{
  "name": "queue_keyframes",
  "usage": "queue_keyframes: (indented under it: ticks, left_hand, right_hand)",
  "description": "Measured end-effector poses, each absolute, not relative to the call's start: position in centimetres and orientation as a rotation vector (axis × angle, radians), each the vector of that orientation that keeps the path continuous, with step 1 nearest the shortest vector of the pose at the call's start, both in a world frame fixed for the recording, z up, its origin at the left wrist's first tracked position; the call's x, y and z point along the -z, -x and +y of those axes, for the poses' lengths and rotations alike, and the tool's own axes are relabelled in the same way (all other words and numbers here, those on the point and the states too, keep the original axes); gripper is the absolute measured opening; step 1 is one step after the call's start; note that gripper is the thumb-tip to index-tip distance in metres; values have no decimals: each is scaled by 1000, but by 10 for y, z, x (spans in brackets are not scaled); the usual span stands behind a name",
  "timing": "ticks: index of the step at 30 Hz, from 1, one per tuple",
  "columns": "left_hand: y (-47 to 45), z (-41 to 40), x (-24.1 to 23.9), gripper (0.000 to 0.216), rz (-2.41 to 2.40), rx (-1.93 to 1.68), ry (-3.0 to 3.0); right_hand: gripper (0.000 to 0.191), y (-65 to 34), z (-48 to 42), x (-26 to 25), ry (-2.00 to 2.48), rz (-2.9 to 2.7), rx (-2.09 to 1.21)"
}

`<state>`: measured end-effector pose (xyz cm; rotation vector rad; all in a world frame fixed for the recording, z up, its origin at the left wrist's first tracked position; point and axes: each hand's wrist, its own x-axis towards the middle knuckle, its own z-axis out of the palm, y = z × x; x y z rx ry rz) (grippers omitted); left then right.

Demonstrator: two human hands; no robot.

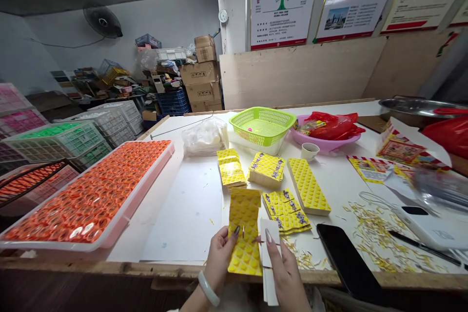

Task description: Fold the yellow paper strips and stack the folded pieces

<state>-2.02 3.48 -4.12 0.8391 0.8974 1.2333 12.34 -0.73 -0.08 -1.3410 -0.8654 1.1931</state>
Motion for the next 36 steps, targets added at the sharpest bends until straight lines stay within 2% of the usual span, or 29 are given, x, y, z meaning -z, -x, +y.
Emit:
queue_keyframes:
  ticks: [5,13,19,24,31,36]
  left_hand:
    - [16,33,49,41,1011,-1244,-913]
    - [15,33,51,38,1188,-1313,-967]
    - [29,54,22,75,916,-1334,-966]
    - [34,77,8,48,819,-1160,-1018]
    - [51,88,-1,43,791,-972,-1037]
    - [56,97,10,22,944,-1013,-1228]
  right_hand:
    - [47,-109,5,13,1231,-969,-1152]
    - [49,-108,13,40,1316,-1015,-994]
    - [41,-107,6,35,1302,-1134,-1058]
    - [37,-108,-1,34,1273,-1220,-1042]
    - [35,-107,-8,19,1334,-1327,-926]
    - [37,-104,-9,20,1357,-1347,-902]
